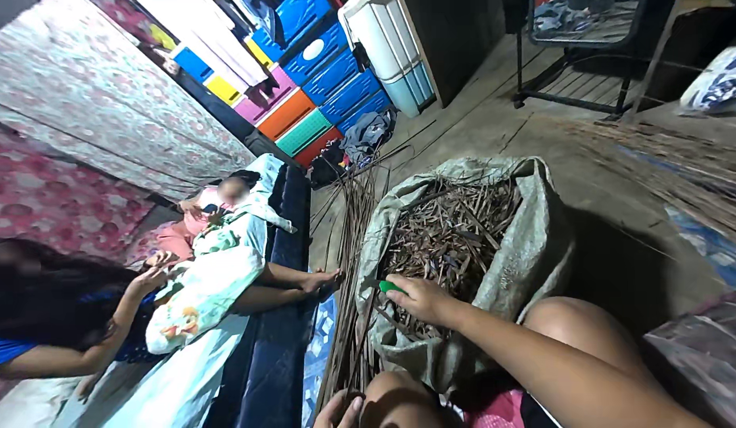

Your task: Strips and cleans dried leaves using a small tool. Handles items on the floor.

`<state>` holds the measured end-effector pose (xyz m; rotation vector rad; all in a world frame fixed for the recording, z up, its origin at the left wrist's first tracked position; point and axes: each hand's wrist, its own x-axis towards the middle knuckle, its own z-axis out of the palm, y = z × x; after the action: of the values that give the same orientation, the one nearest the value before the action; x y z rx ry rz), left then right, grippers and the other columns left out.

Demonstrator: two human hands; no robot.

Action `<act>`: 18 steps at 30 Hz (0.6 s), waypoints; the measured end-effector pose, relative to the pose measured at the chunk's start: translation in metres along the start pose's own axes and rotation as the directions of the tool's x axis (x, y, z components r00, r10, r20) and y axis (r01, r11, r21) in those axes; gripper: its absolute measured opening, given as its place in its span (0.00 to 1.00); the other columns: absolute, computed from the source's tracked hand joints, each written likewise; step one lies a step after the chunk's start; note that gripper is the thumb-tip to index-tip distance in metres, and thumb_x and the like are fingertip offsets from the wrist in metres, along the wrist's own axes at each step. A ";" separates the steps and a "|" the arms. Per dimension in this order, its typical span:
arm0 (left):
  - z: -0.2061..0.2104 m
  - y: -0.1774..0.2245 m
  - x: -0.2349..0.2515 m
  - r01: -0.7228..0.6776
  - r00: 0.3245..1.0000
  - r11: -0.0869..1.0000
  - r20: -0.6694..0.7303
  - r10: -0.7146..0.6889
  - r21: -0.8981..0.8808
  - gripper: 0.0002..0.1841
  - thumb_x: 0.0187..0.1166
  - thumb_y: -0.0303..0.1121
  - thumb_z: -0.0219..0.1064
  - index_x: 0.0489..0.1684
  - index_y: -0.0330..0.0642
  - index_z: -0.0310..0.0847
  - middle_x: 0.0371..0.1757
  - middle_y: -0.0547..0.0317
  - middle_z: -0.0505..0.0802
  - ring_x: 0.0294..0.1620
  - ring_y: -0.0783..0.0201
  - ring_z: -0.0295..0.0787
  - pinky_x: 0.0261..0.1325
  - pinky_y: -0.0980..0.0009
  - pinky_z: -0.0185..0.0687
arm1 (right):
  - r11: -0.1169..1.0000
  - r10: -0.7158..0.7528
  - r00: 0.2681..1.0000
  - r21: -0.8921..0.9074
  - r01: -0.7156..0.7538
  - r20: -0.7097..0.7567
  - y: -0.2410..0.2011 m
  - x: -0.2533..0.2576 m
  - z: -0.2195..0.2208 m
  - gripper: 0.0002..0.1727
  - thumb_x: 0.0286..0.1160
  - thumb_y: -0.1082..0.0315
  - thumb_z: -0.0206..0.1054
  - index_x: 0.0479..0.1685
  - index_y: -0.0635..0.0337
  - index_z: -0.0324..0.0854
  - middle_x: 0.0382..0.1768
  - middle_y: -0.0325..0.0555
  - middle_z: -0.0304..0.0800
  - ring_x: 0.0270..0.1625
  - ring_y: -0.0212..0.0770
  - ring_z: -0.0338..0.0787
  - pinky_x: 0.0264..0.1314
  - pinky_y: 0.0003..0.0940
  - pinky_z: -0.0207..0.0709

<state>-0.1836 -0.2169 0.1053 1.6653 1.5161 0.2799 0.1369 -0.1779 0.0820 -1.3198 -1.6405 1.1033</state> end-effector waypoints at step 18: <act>0.017 0.036 0.042 -0.176 0.981 0.958 -0.046 0.191 0.226 0.38 0.75 0.30 0.68 0.91 0.50 0.63 0.59 0.45 0.93 0.48 0.55 0.93 0.55 0.51 0.87 | 0.774 0.086 0.993 0.622 -0.119 0.082 -0.006 0.003 0.004 0.34 0.92 0.62 0.57 0.95 0.57 0.52 0.45 0.47 0.84 0.27 0.30 0.81 0.31 0.27 0.79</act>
<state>-0.1363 -0.1834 0.1045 1.9966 1.4874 0.2765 0.1305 -0.1767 0.0860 -0.9392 -1.0740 1.5856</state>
